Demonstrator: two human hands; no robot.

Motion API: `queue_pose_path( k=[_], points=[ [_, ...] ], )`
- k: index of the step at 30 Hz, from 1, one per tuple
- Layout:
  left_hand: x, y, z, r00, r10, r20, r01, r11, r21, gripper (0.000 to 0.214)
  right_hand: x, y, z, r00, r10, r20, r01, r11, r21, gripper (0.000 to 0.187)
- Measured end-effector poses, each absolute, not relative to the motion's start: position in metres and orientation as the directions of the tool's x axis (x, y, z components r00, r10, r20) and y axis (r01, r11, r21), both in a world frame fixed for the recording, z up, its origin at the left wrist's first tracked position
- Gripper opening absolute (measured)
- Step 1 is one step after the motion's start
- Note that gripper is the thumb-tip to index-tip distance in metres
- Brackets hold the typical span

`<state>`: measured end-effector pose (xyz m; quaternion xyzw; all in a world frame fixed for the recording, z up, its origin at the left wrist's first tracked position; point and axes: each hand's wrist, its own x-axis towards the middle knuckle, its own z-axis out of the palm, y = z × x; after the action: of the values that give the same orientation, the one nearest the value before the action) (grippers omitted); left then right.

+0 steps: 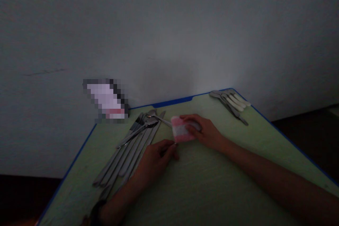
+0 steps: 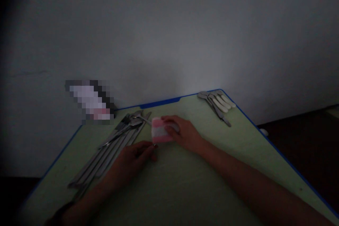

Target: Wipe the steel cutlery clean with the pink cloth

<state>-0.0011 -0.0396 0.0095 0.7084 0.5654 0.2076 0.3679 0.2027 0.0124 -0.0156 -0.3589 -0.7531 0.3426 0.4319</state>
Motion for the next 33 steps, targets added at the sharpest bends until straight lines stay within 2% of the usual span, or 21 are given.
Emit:
queue_pose_path(
  k=[3, 7, 10, 12, 17, 21, 24, 30, 33],
  points=[
    [-0.002, -0.043, 0.008, 0.314, 0.945, -0.092, 0.667, -0.151, 0.730, 0.033, 0.201, 0.013, -0.020, -0.425, 0.810, 0.404, 0.351, 0.560, -0.751, 0.049],
    [-0.004, -0.046, 0.005, 0.320, 0.945, -0.064, 0.689, -0.186, 0.700, 0.031, 0.201, 0.013, -0.020, -0.523, 0.742, 0.419, 0.402, 0.648, -0.647, 0.049],
    [-0.005, -0.046, 0.005, 0.319, 0.947, -0.044, 0.683, -0.197, 0.704, 0.031, 0.200, 0.013, -0.018, -0.537, 0.725, 0.432, 0.443, 0.677, -0.588, 0.049],
    [-0.004, -0.046, 0.005, 0.313, 0.949, -0.038, 0.671, -0.192, 0.716, 0.031, 0.199, 0.012, -0.018, -0.486, 0.744, 0.458, 0.492, 0.666, -0.560, 0.048],
    [-0.005, -0.043, 0.003, 0.303, 0.953, -0.019, 0.626, -0.184, 0.757, 0.029, 0.197, 0.009, -0.020, -0.189, 0.778, 0.599, 0.660, 0.553, -0.509, 0.028],
    [-0.006, -0.043, 0.003, 0.267, 0.964, -0.021, 0.616, -0.153, 0.773, 0.027, 0.196, 0.007, -0.018, -0.130, 0.748, 0.651, 0.704, 0.532, -0.471, 0.025],
    [-0.005, -0.043, 0.006, 0.246, 0.969, -0.027, 0.611, -0.133, 0.780, 0.027, 0.195, 0.006, -0.017, -0.138, 0.760, 0.636, 0.641, 0.558, -0.527, 0.028],
    [-0.003, -0.042, 0.005, 0.164, 0.986, 0.006, 0.569, -0.100, 0.816, 0.030, 0.196, 0.016, -0.021, -0.077, 0.801, 0.594, 0.397, 0.571, -0.718, 0.023],
    [-0.004, -0.041, 0.003, 0.147, 0.989, 0.024, 0.573, -0.105, 0.812, 0.030, 0.200, 0.023, -0.024, -0.106, 0.869, 0.483, 0.222, 0.494, -0.841, 0.023]
  ],
)
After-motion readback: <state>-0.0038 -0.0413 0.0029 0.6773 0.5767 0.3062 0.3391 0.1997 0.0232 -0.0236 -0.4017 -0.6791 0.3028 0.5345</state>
